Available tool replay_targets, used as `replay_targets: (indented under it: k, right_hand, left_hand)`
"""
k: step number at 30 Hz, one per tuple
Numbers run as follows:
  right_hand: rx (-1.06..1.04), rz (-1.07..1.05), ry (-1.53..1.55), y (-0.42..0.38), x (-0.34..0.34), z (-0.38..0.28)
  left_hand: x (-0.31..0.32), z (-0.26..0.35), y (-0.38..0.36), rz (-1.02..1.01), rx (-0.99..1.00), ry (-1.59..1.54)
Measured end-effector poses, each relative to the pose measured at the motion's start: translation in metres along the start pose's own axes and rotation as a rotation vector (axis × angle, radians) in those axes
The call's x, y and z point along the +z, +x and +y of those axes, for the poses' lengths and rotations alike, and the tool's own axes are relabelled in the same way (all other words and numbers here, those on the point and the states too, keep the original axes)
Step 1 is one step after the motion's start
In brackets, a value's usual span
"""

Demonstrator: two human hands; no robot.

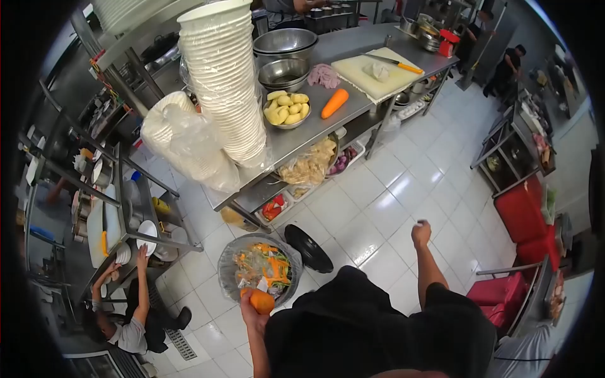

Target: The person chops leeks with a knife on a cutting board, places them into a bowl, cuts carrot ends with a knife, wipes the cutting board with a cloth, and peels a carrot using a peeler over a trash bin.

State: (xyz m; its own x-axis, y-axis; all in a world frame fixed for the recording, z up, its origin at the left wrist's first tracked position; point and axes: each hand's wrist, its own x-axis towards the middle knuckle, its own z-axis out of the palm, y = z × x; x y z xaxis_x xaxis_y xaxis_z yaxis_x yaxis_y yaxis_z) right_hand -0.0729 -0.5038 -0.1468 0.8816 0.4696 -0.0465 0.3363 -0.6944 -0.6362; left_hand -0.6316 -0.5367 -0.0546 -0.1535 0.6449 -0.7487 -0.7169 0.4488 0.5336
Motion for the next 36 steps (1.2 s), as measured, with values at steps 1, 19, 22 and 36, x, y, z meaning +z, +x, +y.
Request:
replay_targets:
  k: [1, 19, 22, 36]
  right_hand:
    - [-0.04, 0.003, 0.048, 0.02, 0.009, -0.015]
    - [-0.812, 0.263, -0.195, 0.486, 0.084, -0.361]
    - [-0.87, 0.259, -0.512, 0.557, 0.106, -0.373]
    - [-1.106, -0.172, -0.91, 0.665, 0.123, -0.365]
  left_hand:
    - [0.005, -0.003, -0.003, 0.058, -0.017, -0.018]
    - [-0.01, -0.146, -0.012, 0.995, -0.079, 1.15]
    - [0.03, -0.154, -0.042, 0.91, -0.239, 1.596]
    - [0.072, -0.152, -0.084, 1.06, -0.247, 1.218]
